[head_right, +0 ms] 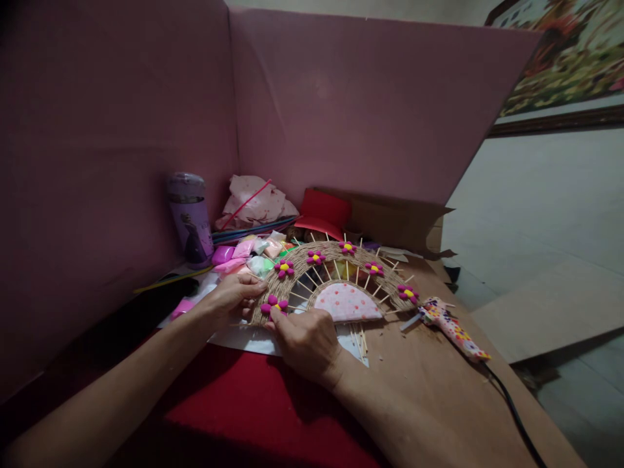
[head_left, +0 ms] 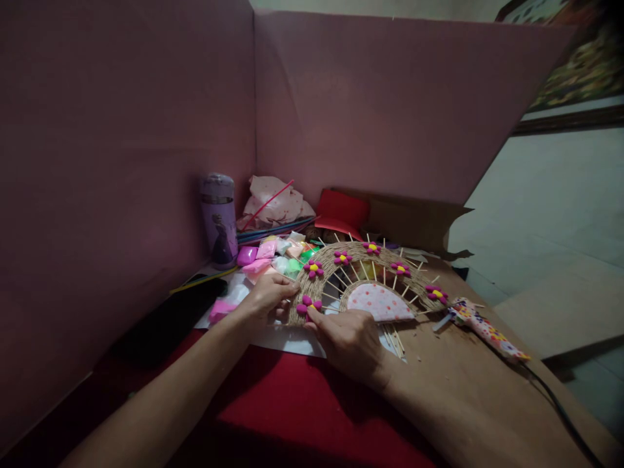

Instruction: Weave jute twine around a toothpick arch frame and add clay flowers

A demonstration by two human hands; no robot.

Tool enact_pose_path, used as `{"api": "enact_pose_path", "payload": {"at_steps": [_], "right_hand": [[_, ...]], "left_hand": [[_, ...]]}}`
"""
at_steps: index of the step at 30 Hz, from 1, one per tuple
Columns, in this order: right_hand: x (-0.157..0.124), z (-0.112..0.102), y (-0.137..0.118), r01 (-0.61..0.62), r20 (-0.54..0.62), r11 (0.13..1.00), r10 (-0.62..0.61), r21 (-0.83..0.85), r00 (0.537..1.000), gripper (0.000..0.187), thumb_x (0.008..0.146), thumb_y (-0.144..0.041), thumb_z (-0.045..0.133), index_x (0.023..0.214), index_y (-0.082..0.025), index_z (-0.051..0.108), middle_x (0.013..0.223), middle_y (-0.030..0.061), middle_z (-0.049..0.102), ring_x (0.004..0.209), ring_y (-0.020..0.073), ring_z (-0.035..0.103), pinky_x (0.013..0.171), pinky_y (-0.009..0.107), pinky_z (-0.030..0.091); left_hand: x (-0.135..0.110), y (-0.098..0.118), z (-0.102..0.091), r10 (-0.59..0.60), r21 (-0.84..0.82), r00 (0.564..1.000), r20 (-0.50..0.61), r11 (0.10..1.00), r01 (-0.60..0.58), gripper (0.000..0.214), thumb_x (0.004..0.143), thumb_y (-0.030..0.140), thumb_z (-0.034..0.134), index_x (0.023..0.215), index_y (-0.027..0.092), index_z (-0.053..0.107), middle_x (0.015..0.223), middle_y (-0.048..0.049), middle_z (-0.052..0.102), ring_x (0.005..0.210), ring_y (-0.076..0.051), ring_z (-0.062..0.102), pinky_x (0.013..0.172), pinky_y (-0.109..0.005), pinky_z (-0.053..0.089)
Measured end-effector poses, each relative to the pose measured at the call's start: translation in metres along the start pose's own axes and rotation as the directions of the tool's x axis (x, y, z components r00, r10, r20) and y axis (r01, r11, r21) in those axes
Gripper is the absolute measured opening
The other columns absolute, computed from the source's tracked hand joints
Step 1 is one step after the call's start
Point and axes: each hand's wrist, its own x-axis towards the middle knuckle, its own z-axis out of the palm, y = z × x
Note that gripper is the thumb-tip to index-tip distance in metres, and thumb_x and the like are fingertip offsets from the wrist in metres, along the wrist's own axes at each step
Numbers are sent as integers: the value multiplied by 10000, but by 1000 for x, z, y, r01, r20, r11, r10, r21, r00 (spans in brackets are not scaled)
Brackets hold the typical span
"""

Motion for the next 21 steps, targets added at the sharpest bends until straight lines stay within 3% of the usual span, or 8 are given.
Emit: {"api": "enact_pose_path", "payload": {"at_steps": [10,21], "right_hand": [[-1,3,-2,-43,74,999,44,-20,996,272,924,-279,431,1086,-145,604,576,-19,654,459,90,539,462,288,249],[0,1,-3,-36,49,999,34,33,998,240,916,-235,445,1078,-147,598,604,-20,661,489,84,547,478,271,266]], "left_hand": [[0,-2,-1,37,29,999,10,999,-37,239,615,267,709,610,151,500,428,68,401,342,-42,335,356,-181,252],[2,-2,-4,28,35,999,24,999,-29,236,604,275,717,639,145,522,459,61,446,343,-38,350,353,-174,267]]}}
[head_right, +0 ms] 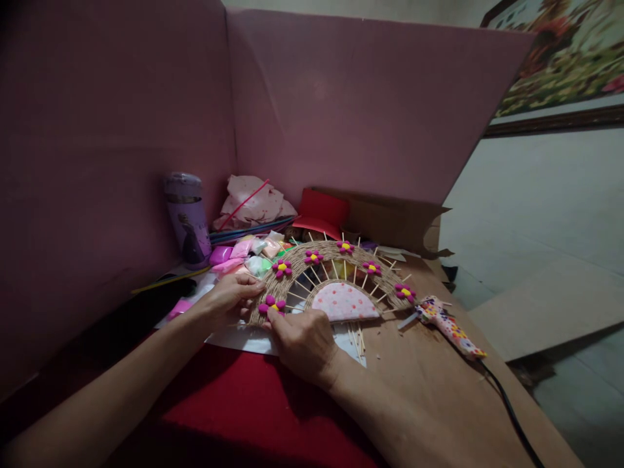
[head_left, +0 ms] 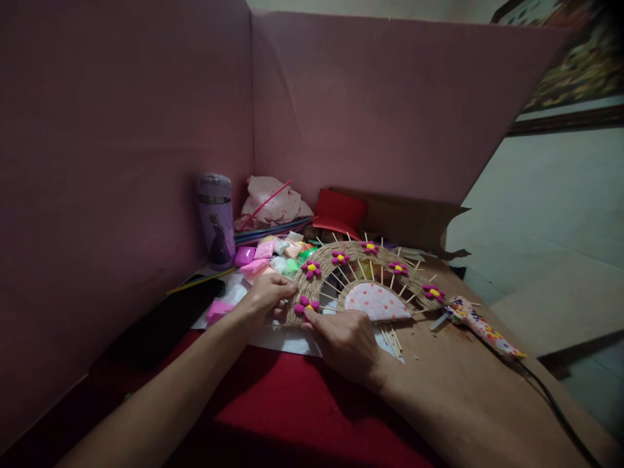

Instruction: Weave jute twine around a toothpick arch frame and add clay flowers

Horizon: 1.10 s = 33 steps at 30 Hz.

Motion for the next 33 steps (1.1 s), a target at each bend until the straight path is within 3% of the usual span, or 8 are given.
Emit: {"api": "enact_pose_path", "payload": {"at_steps": [17,23,33], "right_hand": [[-1,2,0,-9,12,1000,10,-7,1000,244,919,-243,436,1088,-153,586,622,-16,670,504,92,569,466,287,287],[-1,1,-1,-16,18,1000,16,0,1000,251,915,-241,437,1086,-144,594,616,-13,672,500,95,570,468,283,279],[-1,1,-2,-19,27,1000,18,20,999,257,928,-248,413,1091,-148,585,649,-3,684,522,96,584,469,278,305]], "left_hand": [[-3,2,2,12,-20,999,43,1000,-11,257,615,290,725,602,138,518,462,48,444,355,-37,365,359,-170,236],[-3,2,1,20,-11,994,111,1000,-19,316,627,306,703,538,158,438,436,71,351,352,-27,299,355,-170,185],[-2,1,0,31,-7,987,156,1000,-30,358,612,347,711,531,164,414,441,75,324,362,-23,267,363,-176,170]]}}
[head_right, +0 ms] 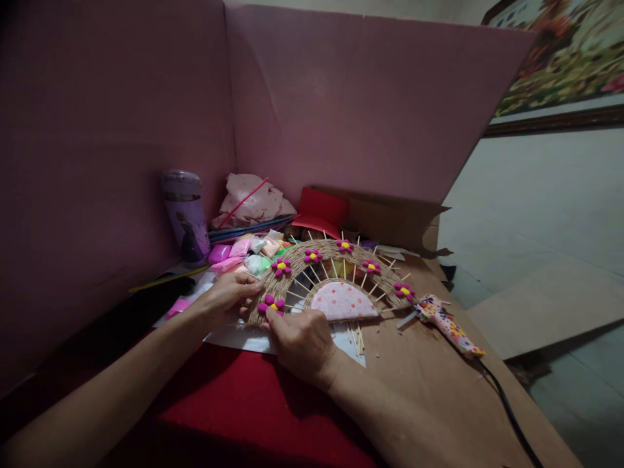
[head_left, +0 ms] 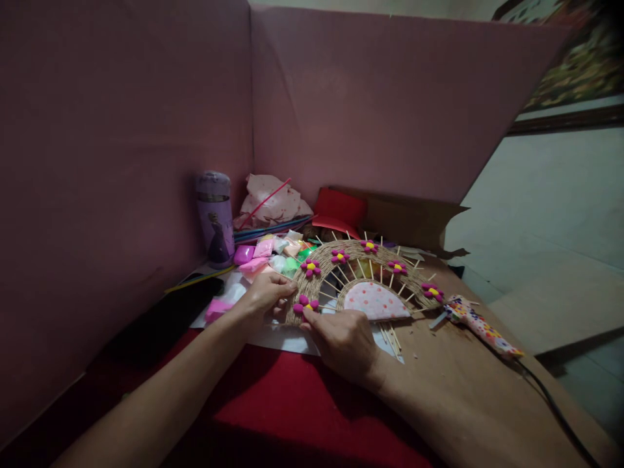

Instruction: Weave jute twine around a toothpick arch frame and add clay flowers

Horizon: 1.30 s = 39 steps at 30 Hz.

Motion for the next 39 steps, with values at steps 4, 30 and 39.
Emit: {"api": "enact_pose_path", "payload": {"at_steps": [4,30,39], "right_hand": [[0,0,0,1,2,1000,-1,-1,1000,256,922,-244,420,1088,-149,590,647,-2,683,521,102,585,466,281,306],[-1,1,0,1,24,1000,-1,-18,1000,273,926,-248,410,1094,-140,596,632,-5,674,515,119,594,457,301,293],[0,0,0,5,12,1000,-5,-3,1000,267,920,-250,423,1091,-140,596,642,-11,678,523,122,599,460,306,307]], "left_hand": [[0,1,0,-4,2,1000,-14,1000,4,342,619,333,702,534,163,418,446,73,329,368,-22,262,369,-173,179],[3,-3,-3,26,26,1000,-2,999,-26,325,643,336,670,545,166,411,460,69,335,376,-28,261,375,-179,170],[4,-6,-5,17,-23,1000,-2,1000,-17,283,676,292,657,560,166,433,441,71,335,358,-31,265,370,-183,181]]}}
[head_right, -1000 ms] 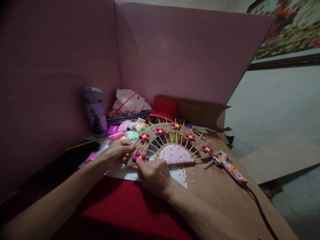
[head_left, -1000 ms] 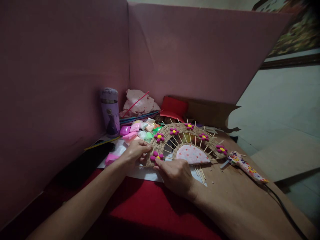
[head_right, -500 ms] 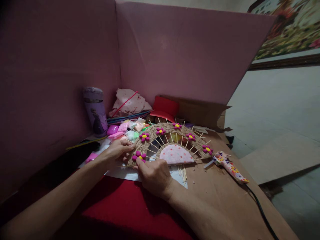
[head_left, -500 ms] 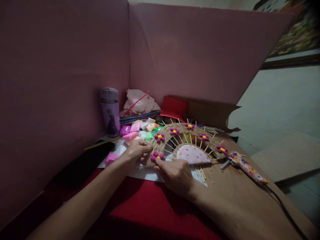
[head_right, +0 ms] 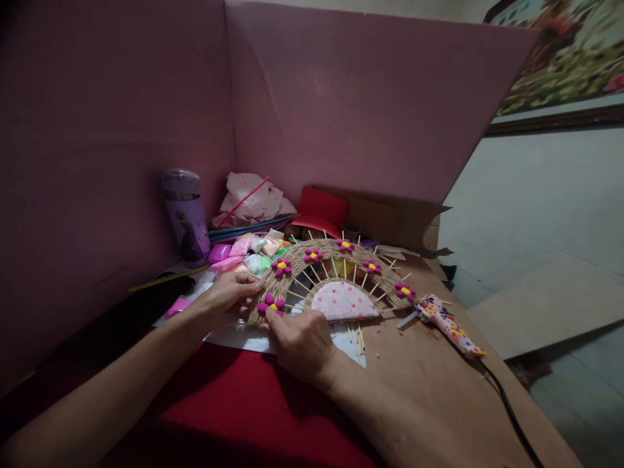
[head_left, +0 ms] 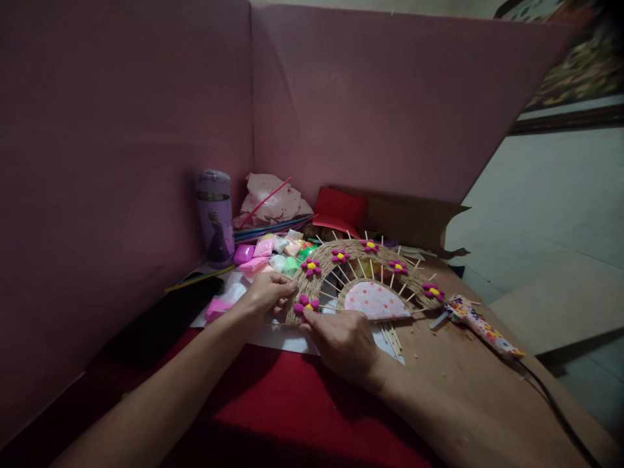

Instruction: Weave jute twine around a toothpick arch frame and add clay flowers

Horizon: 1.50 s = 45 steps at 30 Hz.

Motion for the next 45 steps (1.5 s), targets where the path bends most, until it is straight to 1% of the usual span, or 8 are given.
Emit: {"api": "enact_pose_path", "payload": {"at_steps": [13,20,23,28,35,38,42,45], "right_hand": [[0,1,0,5,-8,1000,-5,-4,1000,268,922,-246,425,1091,-130,597,637,1,678,516,115,587,468,284,296],[-1,2,0,9,-6,1000,-9,-4,1000,265,920,-242,431,1100,-132,591,628,-1,673,515,112,578,471,285,290],[-1,2,0,5,2,1000,-5,-4,1000,266,922,-248,427,1102,-136,588,637,-1,676,517,113,578,469,291,293],[0,1,0,3,9,1000,-3,-8,1000,267,924,-244,416,1096,-136,590,627,1,673,506,115,577,457,297,295],[0,-1,0,-11,-2,999,12,37,1000,256,919,-229,423,1090,-161,601,638,0,681,512,107,582,471,273,334],[0,-3,-1,-38,-62,997,42,72,997,248,905,-226,446,1069,-171,624,628,-1,683,499,106,577,486,257,353],[-1,-6,1,-148,-149,979,168,139,974,246,894,-225,479,1083,-185,632,698,8,710,541,109,614,527,243,387],[-1,-7,3,-190,-151,972,211,142,966,215,890,-230,492,1027,-189,652,711,9,714,551,109,624,532,240,388]], "left_hand": [[-1,3,1,-7,16,999,-41,1000,7,276,660,283,673,571,161,442,446,70,355,367,-30,285,371,-168,198],[-3,4,2,1,55,1000,10,999,-2,297,691,298,626,536,166,409,442,67,327,362,-29,253,368,-181,183],[-3,3,2,3,43,1000,-4,999,-3,297,684,298,633,541,169,408,444,70,321,363,-28,249,367,-181,180],[-1,2,1,-1,-1,999,50,1000,1,329,654,324,666,538,171,399,442,78,307,362,-23,234,367,-176,168],[-2,4,2,-4,27,1000,9,1000,4,311,650,317,667,532,165,422,428,67,341,350,-26,260,365,-177,172],[-5,6,4,-8,39,1000,-18,999,9,304,649,303,668,526,163,428,425,65,354,345,-27,272,369,-181,182],[-6,8,6,-11,58,997,-75,998,15,275,647,298,675,547,154,463,432,59,383,353,-36,311,373,-183,210],[-6,7,6,-20,47,996,-87,999,24,253,643,300,675,572,150,483,435,56,397,353,-40,323,371,-180,217]]}}
